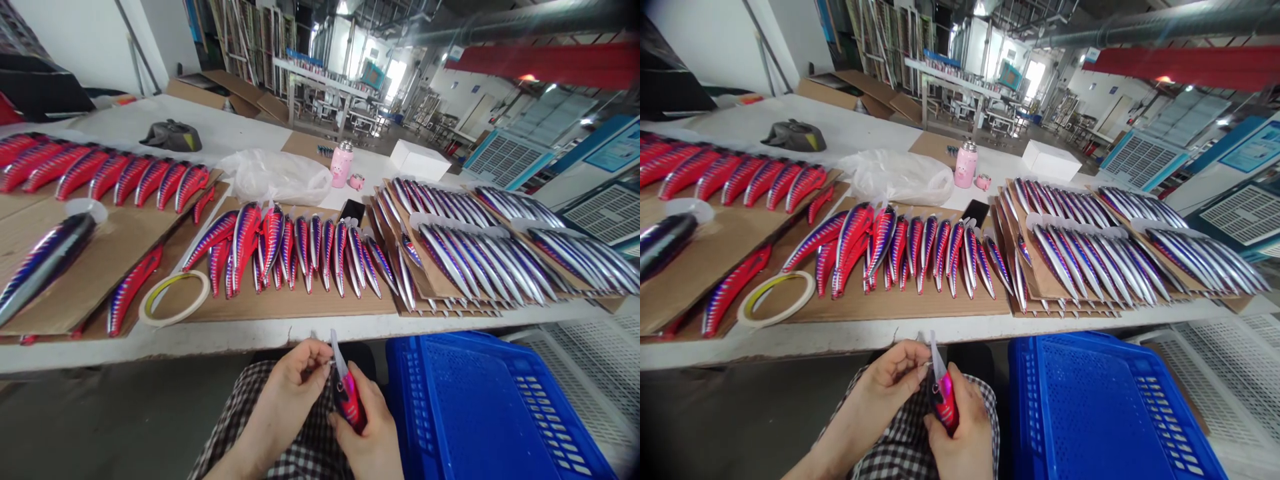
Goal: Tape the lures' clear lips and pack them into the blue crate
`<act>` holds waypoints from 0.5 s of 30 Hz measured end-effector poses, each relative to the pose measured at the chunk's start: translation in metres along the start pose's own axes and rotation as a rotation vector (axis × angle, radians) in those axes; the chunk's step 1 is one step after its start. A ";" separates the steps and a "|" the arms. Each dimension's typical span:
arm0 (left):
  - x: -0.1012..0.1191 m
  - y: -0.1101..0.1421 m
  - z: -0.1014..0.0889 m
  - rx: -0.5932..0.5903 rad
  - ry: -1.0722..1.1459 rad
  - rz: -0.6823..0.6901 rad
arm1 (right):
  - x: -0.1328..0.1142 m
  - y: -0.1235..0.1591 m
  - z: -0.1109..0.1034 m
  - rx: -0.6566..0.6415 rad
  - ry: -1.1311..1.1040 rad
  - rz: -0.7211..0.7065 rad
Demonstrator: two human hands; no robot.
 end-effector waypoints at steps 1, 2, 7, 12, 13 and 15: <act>-0.001 0.000 0.000 -0.003 -0.002 0.001 | 0.000 0.000 0.000 0.013 0.016 -0.013; -0.003 0.000 0.000 -0.007 0.001 0.000 | 0.000 0.000 0.001 0.021 0.029 -0.022; -0.006 0.000 -0.003 -0.026 0.031 -0.031 | -0.001 -0.001 0.000 0.008 0.032 -0.039; -0.009 -0.002 -0.007 -0.048 0.111 -0.068 | -0.003 -0.004 -0.002 -0.074 -0.027 0.010; -0.010 -0.002 -0.007 -0.052 0.137 -0.074 | -0.003 -0.005 -0.002 -0.092 -0.043 0.020; -0.012 -0.004 -0.008 -0.067 0.189 -0.091 | -0.003 -0.006 -0.003 -0.124 -0.066 0.038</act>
Point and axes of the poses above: each hand's wrist, its own y-axis away from the middle knuckle, its own z-axis out of the palm, x = y × z, the point moved 3 cm from there along -y, towards the middle knuckle, and after that the axes turned 15 degrees about z, right-handed, at the moved point
